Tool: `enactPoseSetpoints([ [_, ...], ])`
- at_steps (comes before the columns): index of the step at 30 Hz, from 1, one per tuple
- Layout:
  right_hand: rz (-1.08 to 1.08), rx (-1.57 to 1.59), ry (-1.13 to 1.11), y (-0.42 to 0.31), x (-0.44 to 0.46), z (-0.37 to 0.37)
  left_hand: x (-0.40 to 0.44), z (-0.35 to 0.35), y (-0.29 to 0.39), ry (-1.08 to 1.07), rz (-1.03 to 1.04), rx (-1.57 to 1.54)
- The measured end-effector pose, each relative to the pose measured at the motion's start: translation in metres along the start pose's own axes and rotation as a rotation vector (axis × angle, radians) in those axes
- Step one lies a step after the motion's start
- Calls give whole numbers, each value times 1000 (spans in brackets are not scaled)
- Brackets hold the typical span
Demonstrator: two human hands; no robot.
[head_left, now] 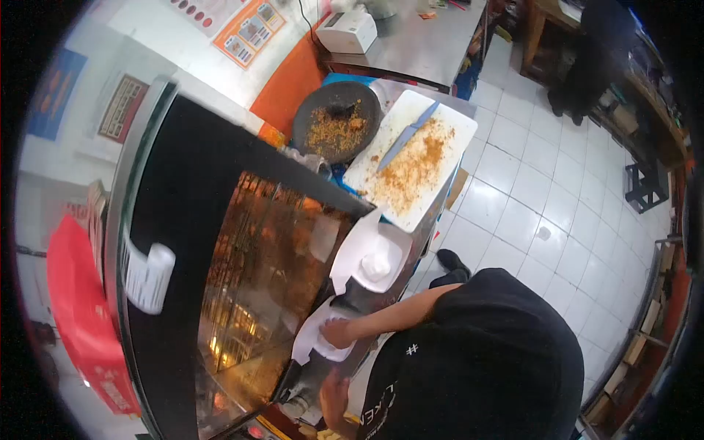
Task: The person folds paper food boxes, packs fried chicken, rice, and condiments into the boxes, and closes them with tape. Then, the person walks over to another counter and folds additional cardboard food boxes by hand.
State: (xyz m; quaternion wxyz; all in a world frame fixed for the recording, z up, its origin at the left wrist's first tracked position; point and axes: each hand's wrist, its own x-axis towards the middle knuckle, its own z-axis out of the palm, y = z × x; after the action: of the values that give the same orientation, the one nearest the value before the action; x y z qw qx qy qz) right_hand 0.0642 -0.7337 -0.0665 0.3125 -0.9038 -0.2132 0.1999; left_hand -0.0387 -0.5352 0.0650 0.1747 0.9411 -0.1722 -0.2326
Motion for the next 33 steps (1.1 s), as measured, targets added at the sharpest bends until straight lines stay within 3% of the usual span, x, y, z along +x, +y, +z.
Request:
enactPoseSetpoints([
  [2, -534, 225, -55, 42, -48, -80, -1, -2, 40, -20, -86, -10],
  [3, -627, 594, -376, 62, -97, -156, 3, -2, 68, 47, -146, -43],
  [4, -894, 836, -508, 95, -133, -207, 8, -3, 97, 117, -203, -81],
  [5, -635, 1129, -584, 124, -185, -261, 12, -3, 125, 189, -256, -121],
  [6, -631, 1176, -373, 170, -205, -290, 13, 3, 133, 246, -393, -234],
  [7, -344, 1236, -122, 202, -226, -321, 13, 11, 140, 306, -532, -351],
  [8, -159, 1120, 144, 233, -225, -338, 12, 18, 143, 411, -487, -483],
  [9, -65, 1072, 385, 263, -201, -339, 12, 16, 156, 389, -469, -463],
  [11, 206, 1144, 614, 300, -142, -332, 25, 6, 188, 362, -417, -433],
  [13, 459, 811, 673, 326, -65, -312, 32, 11, 207, 364, -358, -433],
  [16, 650, 734, 903, 346, 23, -287, 47, 11, 240, 342, -307, -335],
  [19, 467, 813, 1066, 349, 33, -306, 67, -13, 291, 279, -272, -233],
  [20, 262, 1012, 1133, 338, 17, -321, 77, -20, 305, 282, -224, -249],
  [23, -51, 1321, 969, 289, -83, -374, 133, -28, 343, 341, -34, -360],
  [25, -301, 1548, 900, 253, -149, -391, 174, -48, 395, 490, 223, -83],
  [26, -459, 1739, 818, 244, -177, -391, 196, -51, 413, 549, 342, -89],
  [29, -729, 1908, 663, 199, -250, -406, 243, -48, 452, 727, 587, -136],
  [33, -809, 1803, 701, 175, -306, -417, 260, -51, 480, 811, 757, -219],
])
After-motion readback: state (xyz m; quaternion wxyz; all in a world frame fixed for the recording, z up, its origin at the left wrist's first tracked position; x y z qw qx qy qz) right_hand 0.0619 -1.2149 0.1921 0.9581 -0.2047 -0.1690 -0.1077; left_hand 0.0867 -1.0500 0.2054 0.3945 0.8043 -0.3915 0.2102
